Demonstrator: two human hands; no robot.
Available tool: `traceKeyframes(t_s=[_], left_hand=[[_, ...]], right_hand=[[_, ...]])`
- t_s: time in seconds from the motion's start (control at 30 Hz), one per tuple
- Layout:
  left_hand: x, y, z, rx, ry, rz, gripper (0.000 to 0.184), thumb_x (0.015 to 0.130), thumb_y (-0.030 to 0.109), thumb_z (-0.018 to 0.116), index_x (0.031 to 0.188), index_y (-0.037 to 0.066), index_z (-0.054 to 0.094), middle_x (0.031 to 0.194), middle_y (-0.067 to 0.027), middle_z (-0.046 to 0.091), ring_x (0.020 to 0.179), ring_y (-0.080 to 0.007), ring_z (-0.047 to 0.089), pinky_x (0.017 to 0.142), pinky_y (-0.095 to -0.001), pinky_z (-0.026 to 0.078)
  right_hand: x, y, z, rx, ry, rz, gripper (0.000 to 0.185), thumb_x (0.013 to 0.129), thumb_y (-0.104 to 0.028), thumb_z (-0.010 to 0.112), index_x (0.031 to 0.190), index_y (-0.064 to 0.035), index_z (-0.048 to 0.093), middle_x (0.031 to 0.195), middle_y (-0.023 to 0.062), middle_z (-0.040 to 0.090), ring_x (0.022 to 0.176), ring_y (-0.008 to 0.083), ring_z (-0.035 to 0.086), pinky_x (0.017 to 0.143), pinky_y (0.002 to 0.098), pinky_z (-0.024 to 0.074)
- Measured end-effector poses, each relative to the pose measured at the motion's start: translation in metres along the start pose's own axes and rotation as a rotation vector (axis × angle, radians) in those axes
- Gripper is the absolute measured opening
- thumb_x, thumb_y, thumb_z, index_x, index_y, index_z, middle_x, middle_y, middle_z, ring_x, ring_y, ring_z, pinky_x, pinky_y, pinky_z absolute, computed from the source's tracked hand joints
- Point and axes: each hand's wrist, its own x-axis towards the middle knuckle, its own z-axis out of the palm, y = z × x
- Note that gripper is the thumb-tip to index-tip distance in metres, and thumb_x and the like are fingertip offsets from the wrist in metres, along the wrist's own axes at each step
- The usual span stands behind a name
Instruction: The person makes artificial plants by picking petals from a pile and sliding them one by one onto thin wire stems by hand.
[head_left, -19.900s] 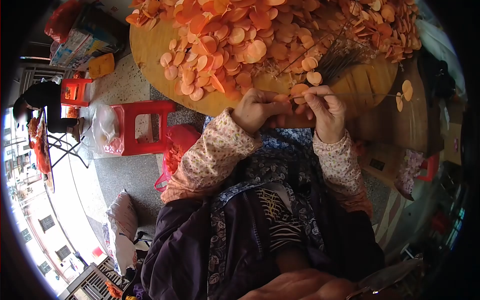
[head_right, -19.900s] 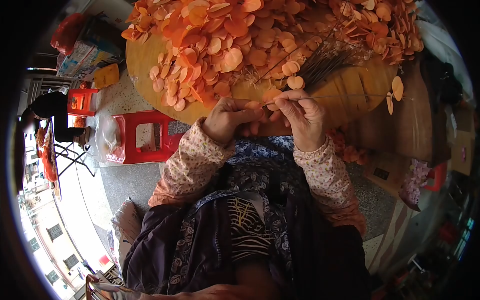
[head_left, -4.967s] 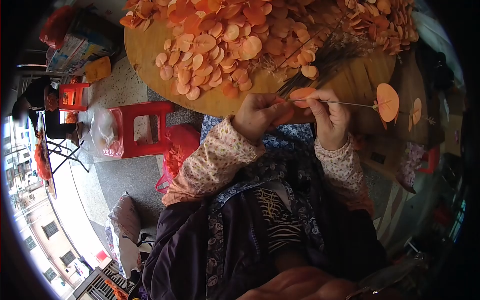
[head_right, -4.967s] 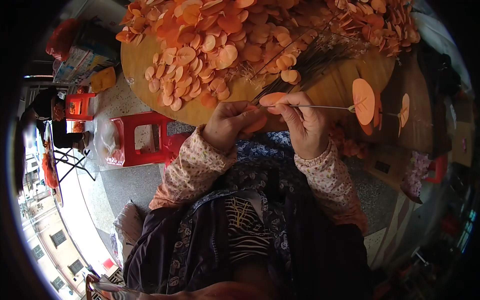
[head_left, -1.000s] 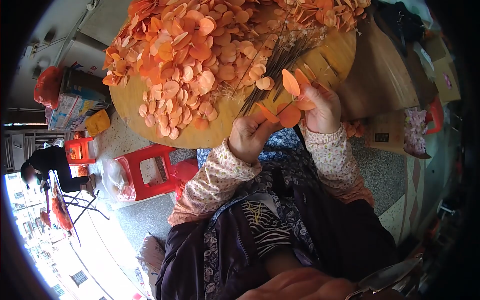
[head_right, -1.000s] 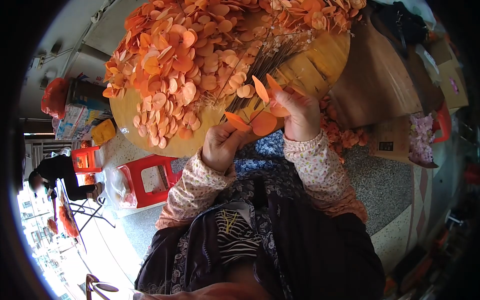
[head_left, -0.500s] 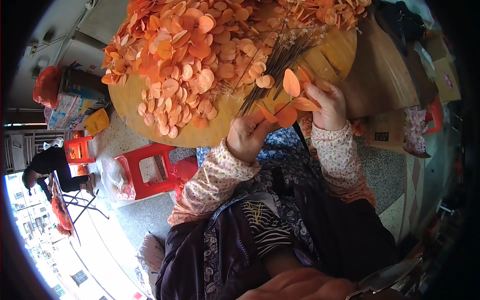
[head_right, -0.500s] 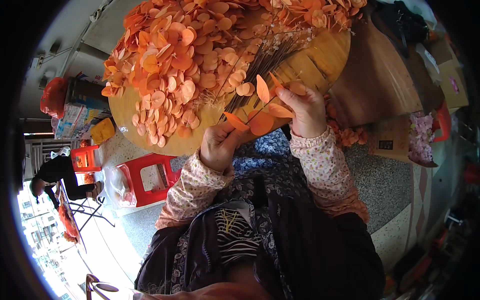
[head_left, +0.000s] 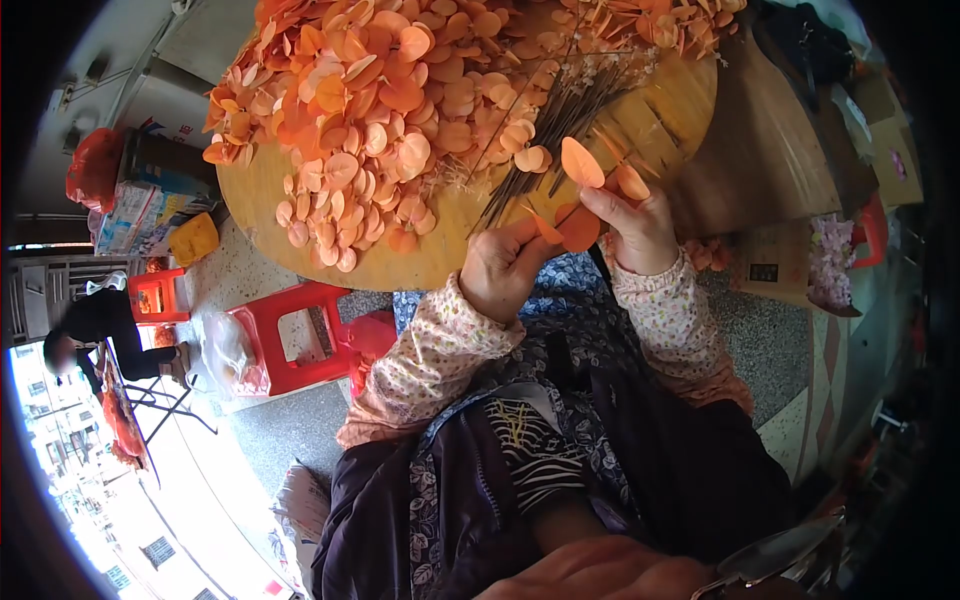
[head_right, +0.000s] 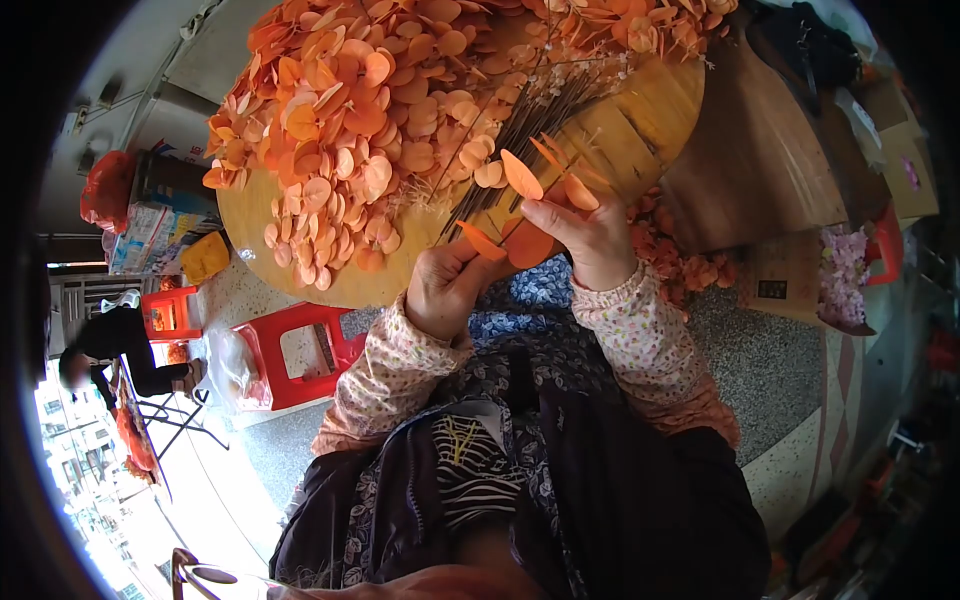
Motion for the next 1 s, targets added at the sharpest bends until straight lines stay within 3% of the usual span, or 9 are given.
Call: traceKeyframes(t_s=[0.2,0.37,0.6,0.8,0.83,1.0], left_hand=[[-0.002,0.004,-0.003,-0.01,0.011,-0.003,0.021,0.087,0.006,0.05,0.098,-0.006,0.063,0.081,-0.009,0.067,0.075,-0.0105,0.061,0.068,-0.0233,0.048],[0.0,0.021,-0.005,0.212,-0.028,-0.041,0.02,0.086,0.008,0.052,0.094,-0.006,0.063,0.075,-0.009,0.066,0.067,-0.0099,0.059,0.062,-0.0239,0.047],[0.009,0.02,-0.004,0.368,-0.048,-0.038,0.019,0.084,0.01,0.054,0.092,-0.003,0.064,0.061,-0.0071,0.059,0.055,-0.0109,0.054,0.052,-0.0269,0.043],[0.018,0.01,0.005,0.222,-0.115,-0.053,0.018,0.085,0.01,0.053,0.092,-0.003,0.064,0.066,-0.0071,0.062,0.059,-0.0121,0.056,0.056,-0.0266,0.045],[0.019,0.009,0.008,0.162,-0.113,-0.021,0.018,0.085,0.009,0.053,0.092,-0.003,0.064,0.069,-0.0072,0.063,0.061,-0.012,0.058,0.057,-0.0263,0.046],[0.025,-0.01,0.021,-0.086,-0.062,0.13,0.017,0.086,0.01,0.056,0.093,-0.004,0.063,0.078,-0.0075,0.067,0.07,-0.0111,0.061,0.063,-0.0249,0.047]], right_hand=[[0.006,0.003,-0.004,0.029,0.074,-0.093,0.02,0.083,-0.011,0.065,0.097,0.003,0.063,0.087,0.0035,0.064,0.077,0.0108,0.058,0.072,0.0241,0.0452],[0.008,-0.002,-0.009,-0.031,0.025,-0.064,0.018,0.083,-0.011,0.064,0.097,0.0017,0.064,0.083,0.003,0.064,0.075,0.0101,0.058,0.071,0.024,0.045],[0.004,0.002,-0.005,0.039,0.105,-0.142,0.007,0.081,-0.005,0.066,0.084,-0.0015,0.061,0.072,0.0019,0.06,0.061,0.01,0.056,0.059,0.0224,0.0448],[-0.007,0.005,-0.004,0.04,0.061,-0.053,0.007,0.081,-0.003,0.065,0.081,-0.0017,0.057,0.071,0.0038,0.058,0.061,0.0107,0.055,0.057,0.0236,0.0443],[-0.008,0.007,-0.004,0.109,0.037,0.015,0.008,0.081,-0.002,0.064,0.079,-0.0019,0.057,0.07,0.0039,0.059,0.06,0.0104,0.055,0.056,0.023,0.0444],[-0.007,0.012,-0.012,0.028,0.022,-0.038,0.006,0.081,-0.001,0.063,0.085,-0.0007,0.058,0.071,0.0049,0.06,0.06,0.0097,0.055,0.055,0.0207,0.0445]])
